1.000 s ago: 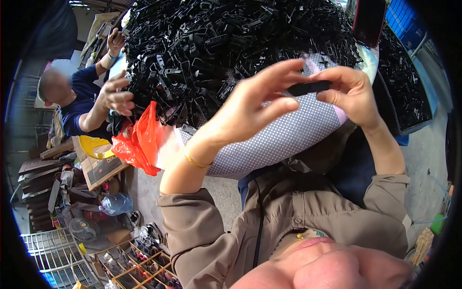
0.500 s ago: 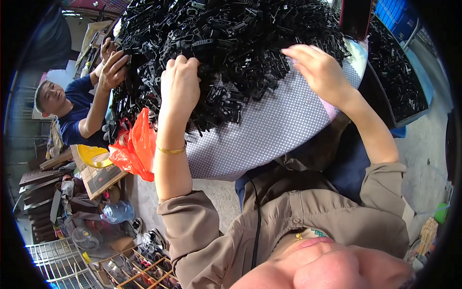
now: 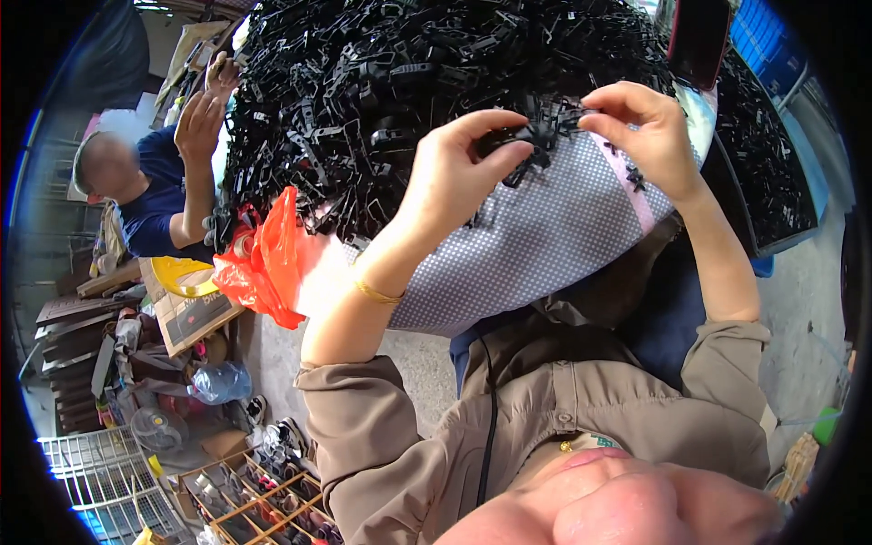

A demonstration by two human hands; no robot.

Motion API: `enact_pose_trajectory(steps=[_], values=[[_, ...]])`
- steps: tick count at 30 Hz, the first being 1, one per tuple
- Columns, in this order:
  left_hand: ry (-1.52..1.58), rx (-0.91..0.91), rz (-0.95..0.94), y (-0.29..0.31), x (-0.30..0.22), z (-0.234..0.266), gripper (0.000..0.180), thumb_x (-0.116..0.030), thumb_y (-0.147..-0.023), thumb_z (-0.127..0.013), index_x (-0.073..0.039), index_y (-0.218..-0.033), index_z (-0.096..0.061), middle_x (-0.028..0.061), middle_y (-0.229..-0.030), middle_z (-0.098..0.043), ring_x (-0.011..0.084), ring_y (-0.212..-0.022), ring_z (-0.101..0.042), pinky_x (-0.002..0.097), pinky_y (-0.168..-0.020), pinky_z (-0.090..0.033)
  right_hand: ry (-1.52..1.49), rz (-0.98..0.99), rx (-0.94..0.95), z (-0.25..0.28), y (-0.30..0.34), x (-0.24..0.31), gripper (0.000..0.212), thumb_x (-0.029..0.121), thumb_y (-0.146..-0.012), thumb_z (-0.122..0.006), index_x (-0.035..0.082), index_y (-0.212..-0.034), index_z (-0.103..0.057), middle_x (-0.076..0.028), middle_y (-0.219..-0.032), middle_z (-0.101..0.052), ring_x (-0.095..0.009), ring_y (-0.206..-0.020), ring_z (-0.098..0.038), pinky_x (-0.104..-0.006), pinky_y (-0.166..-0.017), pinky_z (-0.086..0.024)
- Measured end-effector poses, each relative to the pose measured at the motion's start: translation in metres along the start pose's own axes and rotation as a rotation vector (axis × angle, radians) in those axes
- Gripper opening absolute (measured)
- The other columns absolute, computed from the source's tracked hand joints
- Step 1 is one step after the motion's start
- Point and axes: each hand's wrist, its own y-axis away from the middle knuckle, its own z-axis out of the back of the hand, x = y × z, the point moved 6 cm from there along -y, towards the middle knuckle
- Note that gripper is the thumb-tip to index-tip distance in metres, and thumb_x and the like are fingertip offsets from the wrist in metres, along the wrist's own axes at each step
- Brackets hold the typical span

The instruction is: Inspecting and sorting small black plastic components on a production workbench.

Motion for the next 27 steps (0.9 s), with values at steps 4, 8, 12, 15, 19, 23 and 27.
enact_pose_trajectory(steps=[4, 8, 12, 15, 19, 23, 27], values=[[0.119, 0.03, 0.14, 0.006, 0.007, -0.012, 0.027, -0.008, -0.076, -0.07, -0.005, -0.103, -0.064, 0.0009, -0.072, -0.061, 0.0035, -0.054, -0.051, 0.0174, -0.051, -0.043, -0.226, -0.238, -0.033, -0.01, 0.015, 0.002, 0.016, 0.003, -0.082, -0.064, 0.0, -0.097, -0.064, -0.004, -0.08, -0.065, -0.009, -0.071, -0.06, -0.0195, -0.066, -0.049], [0.301, 0.057, 0.117, 0.009, 0.012, -0.026, 0.03, 0.004, -0.081, -0.058, 0.003, -0.111, -0.055, 0.0091, -0.082, -0.063, 0.0126, -0.066, -0.064, 0.023, -0.062, -0.055, -0.295, -0.252, 0.008, -0.027, 0.023, 0.012, 0.024, -0.001, -0.081, -0.063, -0.004, -0.104, -0.061, -0.009, -0.094, -0.065, -0.013, -0.087, -0.063, -0.0234, -0.079, -0.051], [0.343, 0.056, 0.081, 0.008, 0.011, -0.03, 0.03, 0.008, -0.082, -0.052, 0.006, -0.113, -0.052, 0.014, -0.094, -0.063, 0.0201, -0.084, -0.065, 0.0284, -0.077, -0.055, -0.219, -0.192, -0.042, -0.025, 0.025, 0.01, 0.025, -0.002, -0.08, -0.064, -0.003, -0.105, -0.061, -0.009, -0.095, -0.065, -0.013, -0.087, -0.063, -0.023, -0.078, -0.052], [0.358, 0.055, 0.083, 0.008, 0.015, -0.03, 0.031, 0.008, -0.083, -0.051, 0.006, -0.114, -0.051, 0.0152, -0.098, -0.062, 0.0205, -0.089, -0.065, 0.0292, -0.081, -0.054, -0.173, -0.133, -0.107, -0.023, 0.026, 0.014, 0.026, -0.003, -0.079, -0.065, -0.003, -0.105, -0.061, -0.009, -0.093, -0.065, -0.013, -0.086, -0.063, -0.0228, -0.078, -0.052], [0.287, 0.06, 0.053, 0.01, 0.015, -0.029, 0.033, 0.009, -0.083, -0.049, 0.007, -0.116, -0.05, 0.0157, -0.1, -0.062, 0.0206, -0.09, -0.064, 0.029, -0.082, -0.054, -0.152, -0.183, -0.053, -0.029, 0.026, 0.013, 0.024, -0.002, -0.079, -0.066, -0.003, -0.102, -0.062, -0.009, -0.091, -0.065, -0.012, -0.083, -0.063, -0.0226, -0.076, -0.052], [0.333, 0.038, -0.014, 0.011, 0.015, -0.032, 0.043, 0.008, -0.081, -0.048, 0.007, -0.123, -0.043, 0.0147, -0.101, -0.061, 0.018, -0.09, -0.063, 0.0265, -0.081, -0.052, -0.109, -0.133, -0.041, -0.036, 0.028, 0.013, 0.025, -0.002, -0.077, -0.067, -0.003, -0.101, -0.063, -0.008, -0.087, -0.066, -0.012, -0.08, -0.064, -0.0233, -0.072, -0.053], [0.453, 0.056, 0.021, 0.011, 0.014, -0.029, 0.049, 0.001, -0.083, -0.055, 0.008, -0.128, -0.037, 0.0147, -0.106, -0.057, 0.0159, -0.09, -0.061, 0.0247, -0.081, -0.049, 0.121, 0.101, -0.051, -0.036, 0.027, 0.03, 0.03, -0.002, -0.073, -0.07, -0.001, -0.102, -0.062, -0.01, -0.082, -0.067, -0.014, -0.075, -0.066, -0.0237, -0.068, -0.053]])
